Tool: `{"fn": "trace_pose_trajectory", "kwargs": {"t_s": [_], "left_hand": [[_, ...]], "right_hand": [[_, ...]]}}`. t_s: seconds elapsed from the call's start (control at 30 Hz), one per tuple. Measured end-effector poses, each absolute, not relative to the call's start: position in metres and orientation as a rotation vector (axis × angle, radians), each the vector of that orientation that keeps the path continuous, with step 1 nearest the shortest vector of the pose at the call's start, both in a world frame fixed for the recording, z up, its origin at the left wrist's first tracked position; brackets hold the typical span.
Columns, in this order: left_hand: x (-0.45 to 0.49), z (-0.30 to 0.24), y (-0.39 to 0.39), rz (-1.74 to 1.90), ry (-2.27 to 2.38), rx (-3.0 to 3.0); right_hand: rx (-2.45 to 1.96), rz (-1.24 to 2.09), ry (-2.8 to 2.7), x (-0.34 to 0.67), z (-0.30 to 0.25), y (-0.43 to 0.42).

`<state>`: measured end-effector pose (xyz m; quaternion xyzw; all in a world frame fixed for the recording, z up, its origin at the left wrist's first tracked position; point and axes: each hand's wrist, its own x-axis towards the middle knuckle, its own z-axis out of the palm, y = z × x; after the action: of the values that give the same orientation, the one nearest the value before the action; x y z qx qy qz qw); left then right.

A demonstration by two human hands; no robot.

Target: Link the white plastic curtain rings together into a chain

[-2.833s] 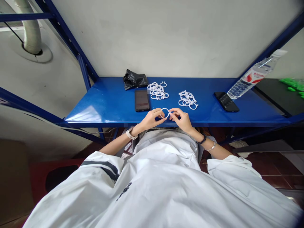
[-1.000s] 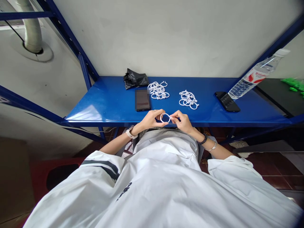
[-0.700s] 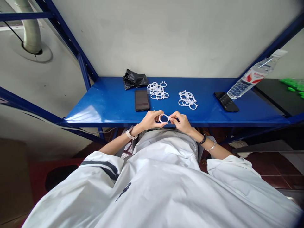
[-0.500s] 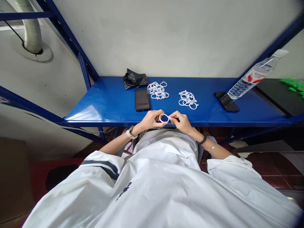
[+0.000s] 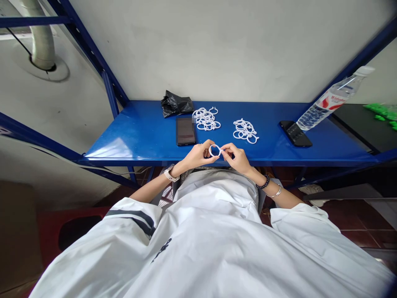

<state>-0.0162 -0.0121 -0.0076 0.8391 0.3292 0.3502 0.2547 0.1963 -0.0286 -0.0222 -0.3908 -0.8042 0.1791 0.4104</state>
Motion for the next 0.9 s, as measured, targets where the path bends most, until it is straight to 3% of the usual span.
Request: {"fn": "trace_pose_trajectory", "kwargs": {"t_s": [0.2,0.53,0.9], "left_hand": [[-0.017,-0.009,-0.01,0.908,0.865,2.241],[-0.018,-0.007,-0.007,0.842,0.821,2.345],[-0.017,-0.004,-0.007,0.834,0.789,2.43]], "right_hand": [[-1.033,0.485,-1.983,0.205,-0.01,-0.019],[-1.592,-0.263,-1.802,0.27,-0.006,0.038],[-1.363,-0.225,-2.185,0.235,0.001,0.046]]}}
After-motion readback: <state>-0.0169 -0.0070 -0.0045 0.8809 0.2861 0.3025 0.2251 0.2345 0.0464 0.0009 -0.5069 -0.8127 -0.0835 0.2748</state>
